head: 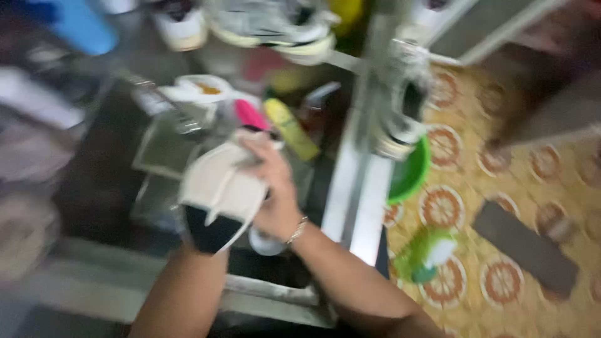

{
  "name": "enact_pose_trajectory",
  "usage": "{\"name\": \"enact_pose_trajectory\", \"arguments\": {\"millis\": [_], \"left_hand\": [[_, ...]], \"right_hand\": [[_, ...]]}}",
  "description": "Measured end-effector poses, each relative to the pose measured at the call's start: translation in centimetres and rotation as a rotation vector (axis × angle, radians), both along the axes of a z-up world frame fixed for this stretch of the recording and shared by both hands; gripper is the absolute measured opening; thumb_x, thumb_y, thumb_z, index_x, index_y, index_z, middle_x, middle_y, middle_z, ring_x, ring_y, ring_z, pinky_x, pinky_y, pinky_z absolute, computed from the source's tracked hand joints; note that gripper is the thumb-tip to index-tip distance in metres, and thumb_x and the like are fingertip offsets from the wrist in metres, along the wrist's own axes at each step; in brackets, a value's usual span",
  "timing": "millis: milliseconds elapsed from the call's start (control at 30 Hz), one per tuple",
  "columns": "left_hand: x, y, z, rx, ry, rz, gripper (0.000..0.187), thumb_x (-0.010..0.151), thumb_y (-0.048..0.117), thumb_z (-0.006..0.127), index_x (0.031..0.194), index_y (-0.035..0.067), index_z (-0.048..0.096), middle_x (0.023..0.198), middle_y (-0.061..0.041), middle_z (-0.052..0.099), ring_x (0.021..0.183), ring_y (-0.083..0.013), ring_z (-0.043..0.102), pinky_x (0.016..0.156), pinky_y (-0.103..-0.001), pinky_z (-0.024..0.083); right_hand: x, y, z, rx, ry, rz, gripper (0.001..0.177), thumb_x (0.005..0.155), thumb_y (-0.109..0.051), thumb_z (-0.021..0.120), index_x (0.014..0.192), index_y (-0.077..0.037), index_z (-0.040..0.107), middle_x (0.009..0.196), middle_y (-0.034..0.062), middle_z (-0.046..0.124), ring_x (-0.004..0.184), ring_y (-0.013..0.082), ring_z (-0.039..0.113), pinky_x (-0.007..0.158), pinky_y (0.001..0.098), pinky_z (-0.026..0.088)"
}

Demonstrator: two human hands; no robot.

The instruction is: Cleaning and scrubbing several pairs of sneakers at a utility sink.

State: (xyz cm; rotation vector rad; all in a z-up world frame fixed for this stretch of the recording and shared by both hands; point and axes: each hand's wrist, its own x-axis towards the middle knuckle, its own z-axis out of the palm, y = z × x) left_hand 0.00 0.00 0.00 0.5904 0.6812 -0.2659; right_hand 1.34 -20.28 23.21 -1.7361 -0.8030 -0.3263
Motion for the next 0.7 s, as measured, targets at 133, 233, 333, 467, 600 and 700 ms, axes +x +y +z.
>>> {"name": "enact_pose_trajectory", "arguments": {"millis": [133, 233, 333, 467, 600, 700], "left_hand": [[1.6, 2.7, -2.5, 0.026, -0.057, -0.071, 0.050, 0.107, 0.053, 0.055, 0.134, 0.011, 0.062, 0.121, -0.005, 0.071, 0.105, -0.0223, 0.069, 0.094, -0.039, 0.056], [2.9, 4.9, -3.3, 0.070, -0.109, -0.071, 0.055, 0.106, 0.054, 0.057, 0.138, 0.010, 0.061, 0.124, -0.005, 0.070, 0.106, -0.0231, 0.069, 0.096, -0.039, 0.056], [3.6, 4.3, -0.6, 0.113, -0.158, -0.061, 0.057, 0.106, 0.055, 0.058, 0.141, 0.009, 0.061, 0.126, -0.006, 0.070, 0.107, -0.0237, 0.069, 0.097, -0.039, 0.055], [1.3, -3.0, 12.4, 1.027, 0.007, 0.144, 0.058, 0.100, 0.050, 0.070, 0.128, 0.000, 0.067, 0.116, -0.007, 0.072, 0.099, -0.0222, 0.069, 0.086, -0.038, 0.056], [-1.0, -4.8, 14.7, 0.552, -0.240, 0.144, 0.058, 0.105, 0.059, 0.046, 0.128, 0.011, 0.068, 0.107, -0.005, 0.074, 0.085, -0.0174, 0.070, 0.073, -0.031, 0.055], [-3.3, -7.5, 15.1, 0.865, -0.298, -0.067, 0.061, 0.107, 0.057, 0.046, 0.123, 0.002, 0.065, 0.093, -0.008, 0.073, 0.075, -0.0166, 0.068, 0.065, -0.032, 0.052]], "right_hand": [[-2.8, -3.8, 2.4, -0.133, 0.122, -0.054, 0.087, 0.062, -0.026, 0.098, 0.138, -0.016, 0.056, 0.155, 0.0197, 0.048, 0.147, 0.0388, 0.048, 0.126, 0.0442, 0.037], [-4.4, -6.9, 1.3, -0.134, 0.344, 0.111, 0.118, 0.054, -0.032, 0.096, 0.153, -0.008, 0.036, 0.158, 0.0276, 0.037, 0.146, 0.0442, 0.041, 0.121, 0.0469, 0.035], [-5.6, -8.7, -1.8, 0.043, 0.804, 0.332, 0.124, 0.067, -0.042, 0.089, 0.163, -0.006, 0.019, 0.154, 0.0269, 0.038, 0.141, 0.0392, 0.043, 0.115, 0.0469, 0.039], [-7.3, -11.0, -1.0, 0.251, 0.988, 0.370, 0.104, 0.084, -0.035, 0.079, 0.166, -0.006, 0.022, 0.146, 0.0199, 0.050, 0.135, 0.0275, 0.051, 0.113, 0.0409, 0.044], [-10.1, -15.1, -3.2, 0.873, 1.321, 0.324, 0.091, 0.077, -0.023, 0.068, 0.159, -0.007, 0.034, 0.138, 0.0145, 0.060, 0.122, 0.0266, 0.062, 0.103, 0.0424, 0.054], [-15.9, -23.9, -14.5, 1.166, 1.489, 0.167, 0.083, 0.074, -0.036, 0.066, 0.135, 0.018, 0.048, 0.126, 0.0342, 0.061, 0.107, 0.0439, 0.072, 0.098, 0.0509, 0.060]]}}
